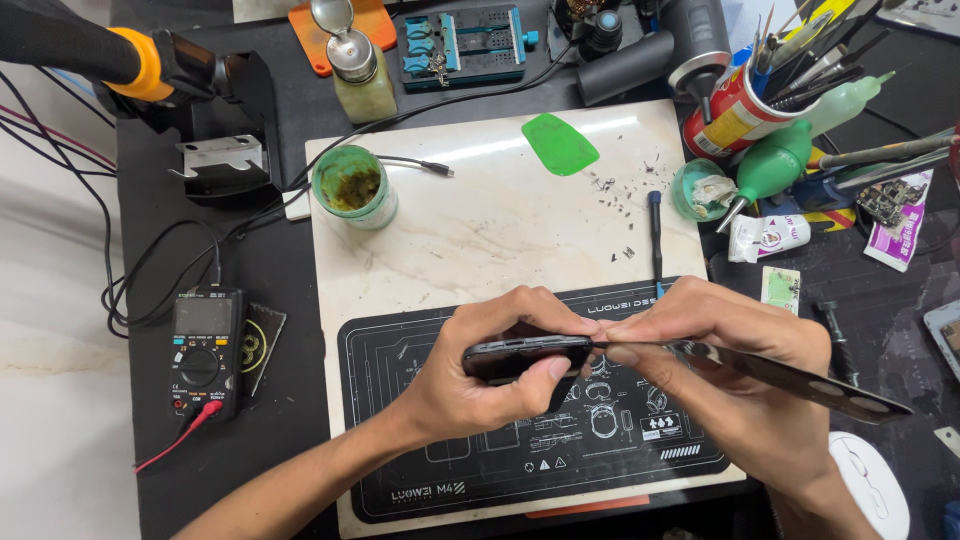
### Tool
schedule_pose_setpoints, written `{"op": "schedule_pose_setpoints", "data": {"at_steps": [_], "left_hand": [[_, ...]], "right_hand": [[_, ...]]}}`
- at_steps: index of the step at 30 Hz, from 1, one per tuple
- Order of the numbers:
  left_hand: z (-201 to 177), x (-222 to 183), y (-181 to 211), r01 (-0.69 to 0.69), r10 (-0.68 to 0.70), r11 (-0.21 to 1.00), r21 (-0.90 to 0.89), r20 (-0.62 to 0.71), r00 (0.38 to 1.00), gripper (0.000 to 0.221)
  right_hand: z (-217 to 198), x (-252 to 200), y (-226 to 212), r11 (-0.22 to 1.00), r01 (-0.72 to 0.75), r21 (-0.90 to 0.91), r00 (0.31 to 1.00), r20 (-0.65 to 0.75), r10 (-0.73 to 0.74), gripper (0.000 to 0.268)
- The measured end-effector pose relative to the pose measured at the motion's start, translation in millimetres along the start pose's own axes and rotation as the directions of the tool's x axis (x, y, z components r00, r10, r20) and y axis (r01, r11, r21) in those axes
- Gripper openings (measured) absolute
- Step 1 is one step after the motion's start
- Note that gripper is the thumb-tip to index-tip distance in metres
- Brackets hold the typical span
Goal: The person prying open the edge of a mobile phone using a thin plastic card and a metal tool, and later inserting a tool into the charging port.
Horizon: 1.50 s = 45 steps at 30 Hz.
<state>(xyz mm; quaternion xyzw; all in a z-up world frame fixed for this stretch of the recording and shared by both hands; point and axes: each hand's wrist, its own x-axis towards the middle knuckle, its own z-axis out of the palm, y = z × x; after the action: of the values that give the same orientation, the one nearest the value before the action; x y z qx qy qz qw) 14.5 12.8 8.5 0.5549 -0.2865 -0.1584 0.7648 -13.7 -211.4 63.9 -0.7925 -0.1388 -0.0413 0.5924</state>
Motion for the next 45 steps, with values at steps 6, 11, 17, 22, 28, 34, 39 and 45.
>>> {"op": "schedule_pose_setpoints", "data": {"at_steps": [6, 11, 17, 22, 28, 34, 39, 45], "left_hand": [[9, -2, -5, 0.079, -0.063, 0.994, 0.072, -0.204, 0.977, 0.023], [9, -1, -21, -0.096, 0.254, 0.878, 0.468, -0.287, 0.924, 0.023], [-7, 6, -34, -0.243, 0.445, 0.760, 0.603, -0.209, 0.871, 0.024], [-16, 4, -38, -0.205, 0.406, 0.798, 0.567, -0.254, 0.878, 0.024], [-23, 6, -37, -0.157, 0.363, 0.849, 0.504, -0.342, 0.867, 0.020], [-27, 7, -39, -0.136, 0.260, 0.941, 0.311, -0.403, 0.878, 0.021], [-32, 6, -45, -0.136, 0.227, 0.960, 0.245, -0.394, 0.891, 0.022], [-36, 8, -48, -0.109, 0.215, 0.961, 0.256, -0.438, 0.873, 0.023]], "right_hand": [[29, -8, 4, 0.998, -0.029, 0.053, 0.980, -0.194, 0.039, 0.018], [56, -7, 24, 0.994, 0.085, -0.071, 0.956, -0.277, -0.102, 0.018], [63, 4, 39, 0.984, 0.162, -0.076, 0.948, -0.265, -0.176, 0.016], [70, 7, 56, 0.982, 0.171, -0.086, 0.947, -0.261, -0.187, 0.014], [83, 6, 69, 0.983, 0.155, -0.100, 0.958, -0.229, -0.174, 0.015], [85, -2, 80, 0.992, -0.065, -0.108, 0.976, -0.216, 0.040, 0.011], [85, -12, 90, 0.995, -0.078, -0.069, 0.976, -0.206, 0.062, 0.010], [88, -7, 90, 0.990, -0.075, -0.115, 0.970, -0.240, 0.046, 0.012]]}}
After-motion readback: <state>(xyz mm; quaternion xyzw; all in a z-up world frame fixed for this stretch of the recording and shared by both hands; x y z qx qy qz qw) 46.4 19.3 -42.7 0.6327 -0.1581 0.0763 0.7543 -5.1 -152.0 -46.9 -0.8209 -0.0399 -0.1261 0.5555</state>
